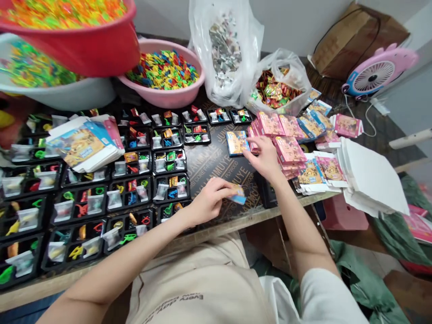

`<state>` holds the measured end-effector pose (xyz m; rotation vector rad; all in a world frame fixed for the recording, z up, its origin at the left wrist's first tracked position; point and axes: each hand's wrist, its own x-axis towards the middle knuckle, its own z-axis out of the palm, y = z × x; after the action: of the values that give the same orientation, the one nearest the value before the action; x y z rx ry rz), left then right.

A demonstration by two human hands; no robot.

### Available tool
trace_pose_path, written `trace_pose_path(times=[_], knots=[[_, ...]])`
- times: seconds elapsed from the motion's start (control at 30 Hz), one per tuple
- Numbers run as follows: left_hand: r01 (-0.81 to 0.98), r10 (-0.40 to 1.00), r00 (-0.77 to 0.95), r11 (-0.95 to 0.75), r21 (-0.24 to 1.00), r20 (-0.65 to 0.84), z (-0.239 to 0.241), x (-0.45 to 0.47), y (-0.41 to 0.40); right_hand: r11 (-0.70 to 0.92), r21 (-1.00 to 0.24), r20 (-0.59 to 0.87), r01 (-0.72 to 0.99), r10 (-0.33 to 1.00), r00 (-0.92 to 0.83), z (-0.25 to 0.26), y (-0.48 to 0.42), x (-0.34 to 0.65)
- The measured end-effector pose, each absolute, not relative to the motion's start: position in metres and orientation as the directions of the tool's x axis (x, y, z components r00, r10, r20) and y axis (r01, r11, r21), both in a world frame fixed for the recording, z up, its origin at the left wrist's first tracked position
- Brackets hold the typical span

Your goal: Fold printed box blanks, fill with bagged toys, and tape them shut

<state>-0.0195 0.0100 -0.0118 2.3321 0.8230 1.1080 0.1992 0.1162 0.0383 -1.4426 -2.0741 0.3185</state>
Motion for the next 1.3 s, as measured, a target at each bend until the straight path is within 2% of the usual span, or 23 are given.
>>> trace_pose_path(times=[0.1, 0.2, 0.3, 0.37, 0.53, 0.63, 0.73, 0.97, 1.1, 1.3], knots=[[0.382, 0.706, 0.606, -0.663, 0.643, 0.367, -0.008, -0.042, 0.024, 0.402, -0.21, 0.177, 0.891, 0.912, -0.37, 0.028, 0.215, 0.186], [0.532, 0.79, 0.578, -0.557, 0.638, 0.207, -0.011, -0.046, 0.037, 0.408, 0.003, -0.07, 0.913, 0.911, -0.407, 0.019, 0.298, 0.179], [0.68, 0.83, 0.553, -0.501, 0.536, 0.073, -0.018, -0.028, 0.047, 0.394, 0.127, -0.29, 0.91, 0.892, -0.345, 0.01, 0.355, 0.176], [0.758, 0.84, 0.542, -0.481, 0.439, -0.014, -0.025, -0.012, 0.053, 0.381, 0.193, -0.38, 0.904, 0.879, -0.289, 0.001, 0.382, 0.176], [0.87, 0.853, 0.478, -0.428, 0.243, -0.211, -0.036, 0.012, 0.061, 0.387, 0.289, -0.418, 0.875, 0.874, -0.249, -0.027, 0.426, 0.179], [0.864, 0.832, 0.5, -0.464, 0.194, -0.24, -0.035, 0.014, 0.063, 0.43, 0.32, -0.427, 0.844, 0.861, -0.277, -0.041, 0.437, 0.185], [0.853, 0.825, 0.518, -0.477, 0.211, -0.228, -0.029, 0.012, 0.064, 0.47, 0.31, -0.409, 0.826, 0.851, -0.33, -0.044, 0.437, 0.194], [0.831, 0.829, 0.532, -0.473, 0.292, -0.17, -0.006, 0.004, 0.061, 0.507, 0.142, -0.355, 0.85, 0.828, -0.434, -0.011, 0.415, 0.193], [0.796, 0.849, 0.52, -0.444, 0.411, -0.09, -0.008, -0.007, 0.058, 0.577, 0.048, -0.252, 0.815, 0.797, -0.549, 0.013, 0.389, 0.175], [0.643, 0.916, 0.338, -0.392, 0.658, 0.215, -0.031, -0.031, 0.056, 0.723, -0.061, -0.149, 0.688, 0.675, -0.723, 0.053, 0.292, 0.163]])
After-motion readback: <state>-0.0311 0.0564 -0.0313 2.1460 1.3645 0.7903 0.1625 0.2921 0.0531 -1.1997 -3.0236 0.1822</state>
